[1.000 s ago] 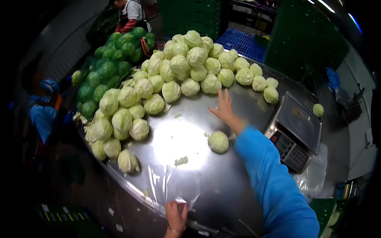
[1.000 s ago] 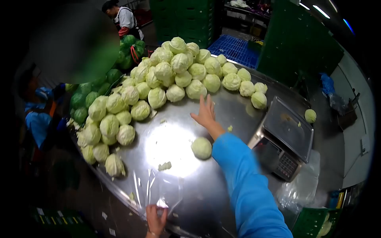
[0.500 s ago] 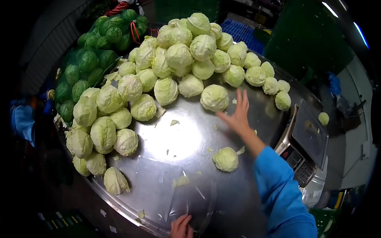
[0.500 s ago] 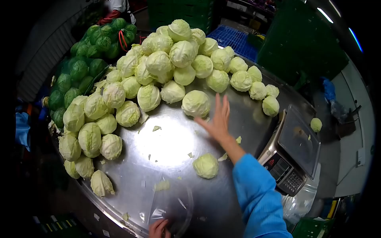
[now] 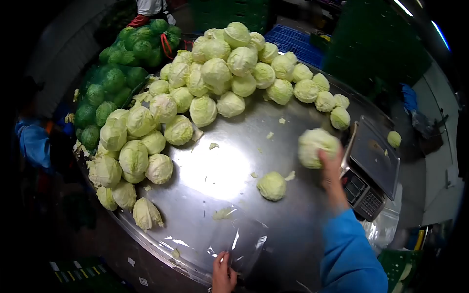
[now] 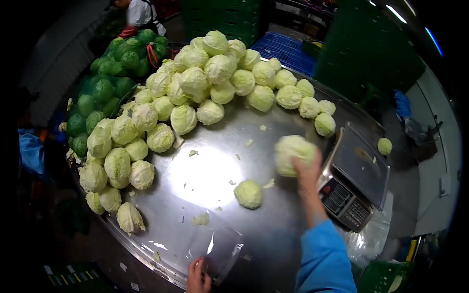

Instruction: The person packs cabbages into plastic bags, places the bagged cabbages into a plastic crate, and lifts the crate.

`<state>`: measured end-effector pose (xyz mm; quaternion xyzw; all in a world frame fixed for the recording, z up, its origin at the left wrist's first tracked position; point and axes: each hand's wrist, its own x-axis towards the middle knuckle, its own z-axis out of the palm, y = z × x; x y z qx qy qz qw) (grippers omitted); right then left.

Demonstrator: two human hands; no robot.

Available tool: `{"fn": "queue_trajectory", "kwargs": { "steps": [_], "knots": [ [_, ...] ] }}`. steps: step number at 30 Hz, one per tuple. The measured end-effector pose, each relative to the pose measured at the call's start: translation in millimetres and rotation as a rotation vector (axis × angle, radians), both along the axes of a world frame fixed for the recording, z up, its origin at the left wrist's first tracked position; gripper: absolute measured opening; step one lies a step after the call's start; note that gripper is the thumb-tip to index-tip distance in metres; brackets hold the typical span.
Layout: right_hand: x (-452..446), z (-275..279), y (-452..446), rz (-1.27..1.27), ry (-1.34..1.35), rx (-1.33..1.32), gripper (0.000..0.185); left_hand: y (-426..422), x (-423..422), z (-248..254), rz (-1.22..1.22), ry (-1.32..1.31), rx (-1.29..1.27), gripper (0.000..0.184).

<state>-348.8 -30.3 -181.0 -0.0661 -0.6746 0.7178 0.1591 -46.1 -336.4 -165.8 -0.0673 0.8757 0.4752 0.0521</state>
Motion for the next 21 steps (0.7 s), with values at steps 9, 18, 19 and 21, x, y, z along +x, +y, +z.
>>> {"fn": "queue_trajectory", "kwargs": {
  "steps": [9,18,19,21],
  "knots": [
    [47,59,273,-0.496,-0.67,0.903,0.118,28,-2,23,-0.045,0.331,-0.004,0.052],
    [222,61,260,-1.013,0.006,-0.04,0.053,58,3,-4,-0.841,0.366,-0.115,0.047],
    [233,62,270,-1.022,0.001,-0.033,0.051,54,8,-17,-0.824,0.332,-0.164,0.046],
    [247,84,285,-1.031,-0.02,-0.005,0.049,61,15,-12,-0.703,0.331,-0.145,0.044]
  ]
}}
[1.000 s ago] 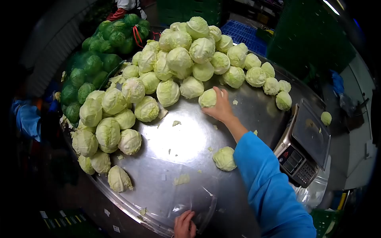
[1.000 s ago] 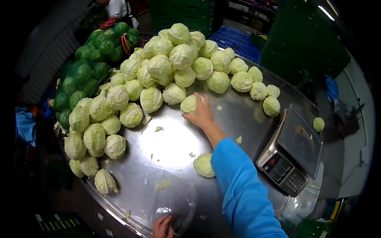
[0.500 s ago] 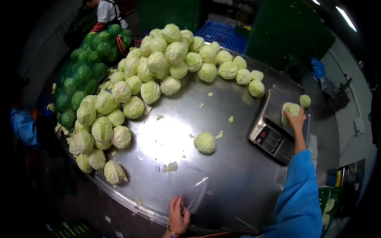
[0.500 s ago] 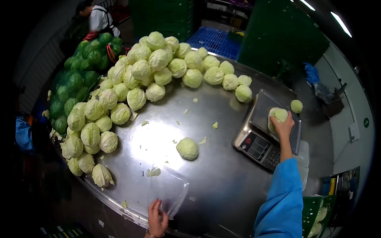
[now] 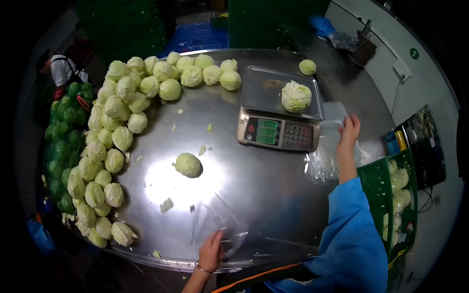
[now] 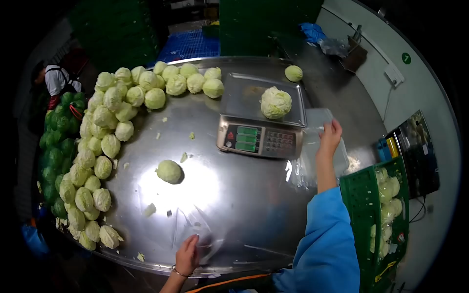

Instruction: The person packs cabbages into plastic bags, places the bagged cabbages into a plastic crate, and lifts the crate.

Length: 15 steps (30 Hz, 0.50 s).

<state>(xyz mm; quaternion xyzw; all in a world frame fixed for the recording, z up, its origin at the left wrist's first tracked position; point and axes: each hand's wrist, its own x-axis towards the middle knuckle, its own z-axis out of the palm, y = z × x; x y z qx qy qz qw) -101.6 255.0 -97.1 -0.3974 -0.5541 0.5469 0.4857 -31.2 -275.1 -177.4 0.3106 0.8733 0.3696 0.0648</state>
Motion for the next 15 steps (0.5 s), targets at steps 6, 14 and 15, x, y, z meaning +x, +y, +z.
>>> {"fn": "queue_trajectory", "kwargs": {
  "steps": [6,14,15],
  "knots": [
    [-51,21,19,0.209,-0.447,0.181,0.097,26,9,-14,-0.028,0.001,-0.168,0.037],
    [-159,-24,34,0.626,-0.526,0.171,0.1,20,47,-41,0.009,-0.028,-0.379,0.037],
    [-163,-24,34,0.714,-0.375,0.098,0.094,21,51,-42,0.03,-0.081,-0.41,0.037]
  ]
}}
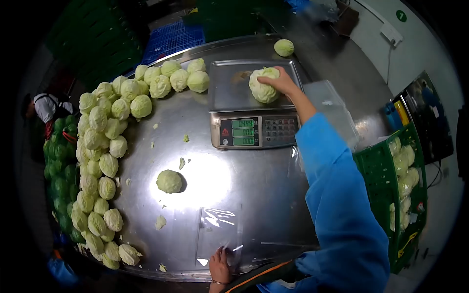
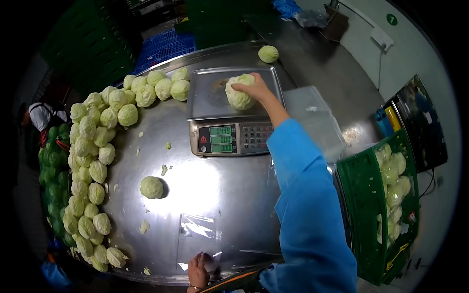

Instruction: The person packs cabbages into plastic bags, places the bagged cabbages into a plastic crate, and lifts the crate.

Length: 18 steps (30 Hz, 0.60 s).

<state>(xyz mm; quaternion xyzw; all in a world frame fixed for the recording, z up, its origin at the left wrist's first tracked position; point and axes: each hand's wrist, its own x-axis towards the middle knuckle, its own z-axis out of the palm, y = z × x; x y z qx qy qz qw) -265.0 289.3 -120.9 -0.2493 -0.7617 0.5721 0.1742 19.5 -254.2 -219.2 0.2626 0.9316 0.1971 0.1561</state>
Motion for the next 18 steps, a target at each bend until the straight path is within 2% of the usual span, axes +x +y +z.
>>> {"fn": "queue_trajectory", "kwargs": {
  "steps": [1,3,4,5,6,7,10,11,14,18],
  "knots": [
    [-2,-5,1,0.006,0.011,-0.14,0.088,0,1,1,0.015,0.032,0.059,0.036],
    [3,-1,10,-0.005,0.061,-0.397,0.075,-11,6,-7,0.025,-0.048,0.052,0.046],
    [14,-5,1,0.061,0.162,-0.546,0.061,-15,7,-18,0.008,-0.086,0.065,0.052],
    [48,31,-37,0.204,0.23,-0.753,0.051,-19,12,-20,0.164,-0.27,0.083,0.036],
    [76,25,-55,0.257,0.146,-0.967,0.057,-27,15,-34,0.206,-0.329,0.15,0.038],
    [115,40,-88,0.328,0.01,-0.924,0.065,-33,13,-46,0.233,-0.407,0.2,0.041],
    [199,-19,-209,0.874,-0.162,-1.106,0.078,-23,-6,-54,0.246,-0.495,0.299,0.046],
    [216,-31,-244,0.981,-0.186,-1.113,0.079,-14,-12,-51,0.232,-0.477,0.319,0.048],
    [264,-45,-295,0.805,-0.197,-1.016,0.082,11,-22,-41,0.228,-0.417,0.379,0.052],
    [302,-42,-337,0.567,-0.14,-0.526,0.087,24,-24,-32,0.236,-0.378,0.455,0.057]
  ]
}}
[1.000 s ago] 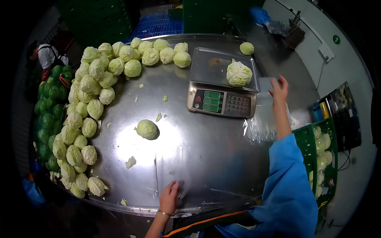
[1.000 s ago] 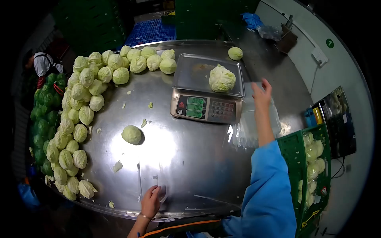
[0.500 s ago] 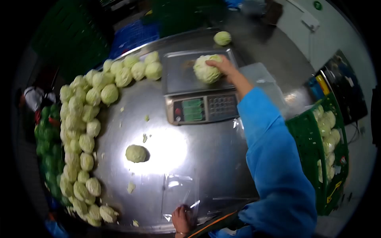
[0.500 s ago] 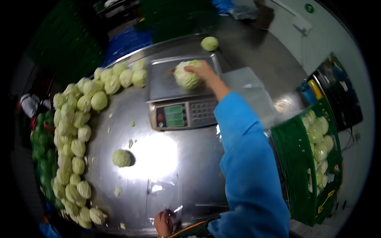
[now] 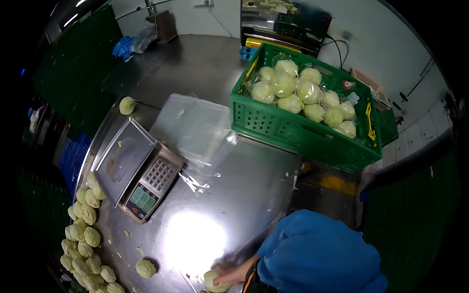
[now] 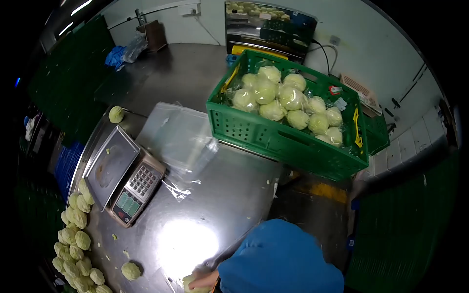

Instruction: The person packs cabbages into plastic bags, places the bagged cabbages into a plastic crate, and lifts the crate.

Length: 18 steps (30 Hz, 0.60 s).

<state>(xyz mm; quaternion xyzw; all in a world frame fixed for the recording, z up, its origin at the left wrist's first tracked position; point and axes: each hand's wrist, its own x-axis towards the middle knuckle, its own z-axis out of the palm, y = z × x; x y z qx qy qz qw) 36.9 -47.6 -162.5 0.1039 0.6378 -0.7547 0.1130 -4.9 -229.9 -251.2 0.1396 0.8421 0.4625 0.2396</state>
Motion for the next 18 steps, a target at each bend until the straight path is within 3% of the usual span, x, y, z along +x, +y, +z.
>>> {"fn": "queue_trajectory", "kwargs": {
  "steps": [4,7,8,9,10,11,13,14,16,18],
  "knots": [
    [-9,14,-55,-0.032,0.201,0.575,0.092,0,-6,13,0.086,0.055,0.12,0.063],
    [-61,-10,-67,0.088,0.103,0.889,0.096,-27,-7,27,0.193,0.123,0.262,0.067],
    [-75,-22,-64,0.163,0.054,0.763,0.089,-48,-7,31,0.228,0.152,0.331,0.068],
    [-94,-69,-75,0.233,0.116,0.636,0.068,-66,-6,39,0.274,0.164,0.379,0.07],
    [-98,-47,-61,0.385,0.131,0.532,0.038,-82,-1,49,0.34,0.166,0.392,0.071],
    [-98,-34,-62,0.302,0.243,0.66,0.027,-82,-5,67,0.401,0.138,0.297,0.076],
    [-92,0,-61,0.141,0.36,0.526,0.027,-85,-14,111,0.471,0.022,0.207,0.081],
    [-91,20,-61,0.082,0.618,0.637,0.022,-87,-17,134,0.46,0.203,0.057,0.079],
    [-94,72,-67,0.085,0.391,0.52,0.016,-88,-21,173,0.484,0.286,0.118,0.076],
    [-119,57,-79,0.078,0.25,0.361,0.014,-108,-41,176,0.411,0.112,0.132,0.076]
  ]
}}
